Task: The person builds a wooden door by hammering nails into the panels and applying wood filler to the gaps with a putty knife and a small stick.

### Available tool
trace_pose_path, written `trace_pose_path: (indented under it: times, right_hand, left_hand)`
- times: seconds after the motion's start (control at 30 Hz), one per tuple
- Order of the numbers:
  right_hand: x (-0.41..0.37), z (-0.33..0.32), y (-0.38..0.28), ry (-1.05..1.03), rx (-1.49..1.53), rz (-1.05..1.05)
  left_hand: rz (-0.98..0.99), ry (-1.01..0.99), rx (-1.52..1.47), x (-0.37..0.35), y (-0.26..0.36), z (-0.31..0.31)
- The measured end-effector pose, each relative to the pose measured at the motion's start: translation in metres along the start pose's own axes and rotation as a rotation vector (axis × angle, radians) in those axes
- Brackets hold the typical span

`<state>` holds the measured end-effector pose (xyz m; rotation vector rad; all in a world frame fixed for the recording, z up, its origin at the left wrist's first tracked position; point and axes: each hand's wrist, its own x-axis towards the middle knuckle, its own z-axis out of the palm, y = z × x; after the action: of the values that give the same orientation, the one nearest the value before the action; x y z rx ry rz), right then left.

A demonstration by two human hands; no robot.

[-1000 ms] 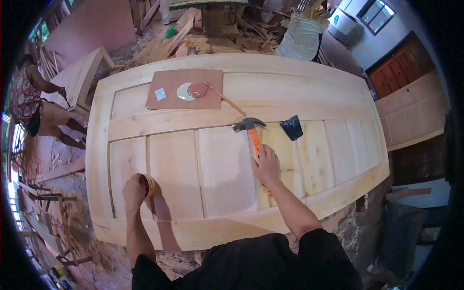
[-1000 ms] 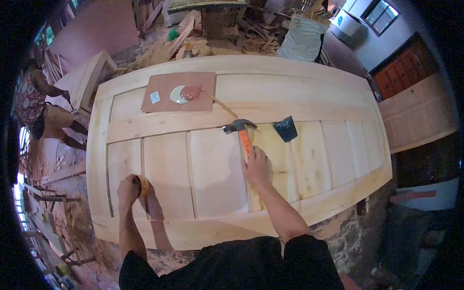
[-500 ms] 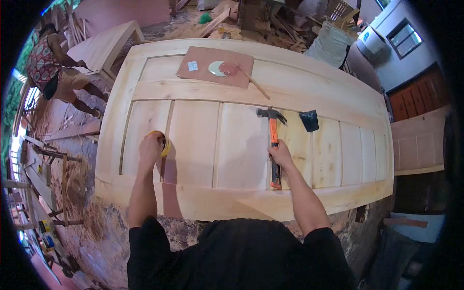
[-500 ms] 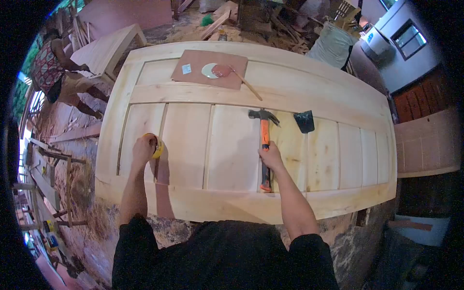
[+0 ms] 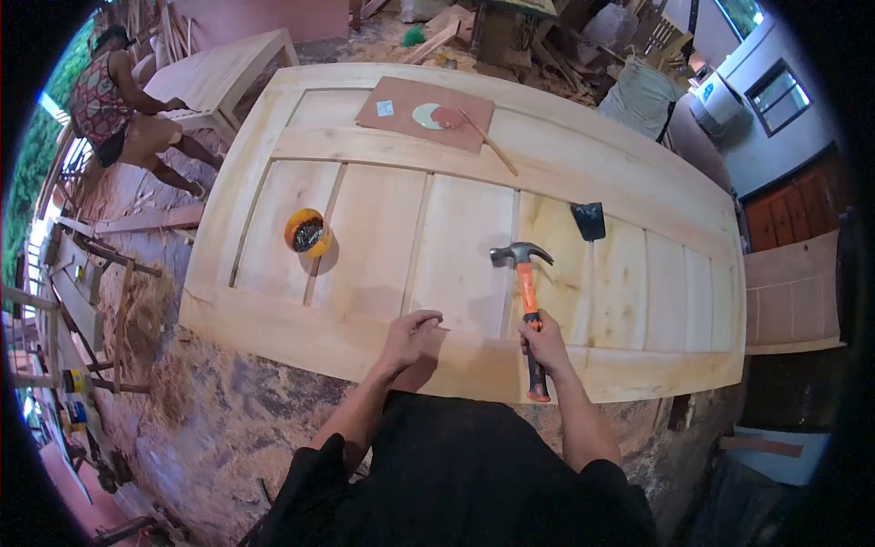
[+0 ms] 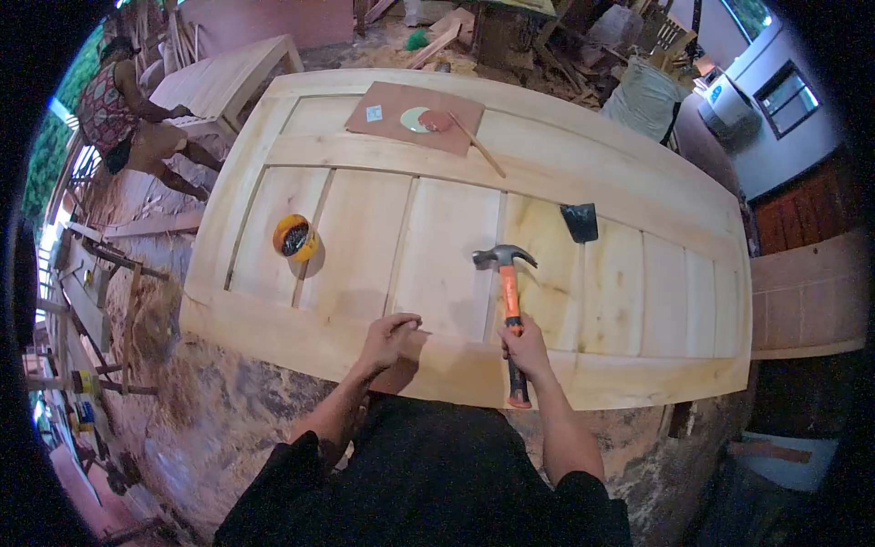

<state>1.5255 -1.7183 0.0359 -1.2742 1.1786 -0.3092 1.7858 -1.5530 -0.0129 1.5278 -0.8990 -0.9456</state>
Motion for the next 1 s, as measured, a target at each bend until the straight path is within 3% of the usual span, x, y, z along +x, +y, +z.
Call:
trace_pose_path:
  times: [0.13, 0.23, 0.3, 0.4, 0.53, 1.0]
  right_hand:
    - [-0.047, -0.008, -0.011, -0.046, -0.070, -0.055]
    - [-0.065, -0.012, 0.004, -0.068, -0.254, -0.137]
    - [-0.079, -0.012, 0.012, -0.033, -0.440, -0.269]
    - [-0.104, -0.010, -0.008, -0.074, -0.565, -0.154]
    - [-0.108, -0.015, 0.010, -0.121, -0.636, -0.247]
    - [-0.114, -0.010, 0.008, -0.190, -0.875, -0.373]
  left_hand:
    - [-0.077, 0.056, -0.078, -0.014, 0.002, 0.017]
    - [0.195, 0.216, 0.176, -0.013, 0.000, 0.037]
    - [0.241, 0.205, 0.335, -0.018, 0.007, 0.045]
    - [0.279, 0.220, 0.463, -0.026, 0.004, 0.055]
    - [0.301, 0.205, 0.556, -0.028, -0.001, 0.056]
    - [0.365, 0.228, 0.589, -0.026, -0.011, 0.055]
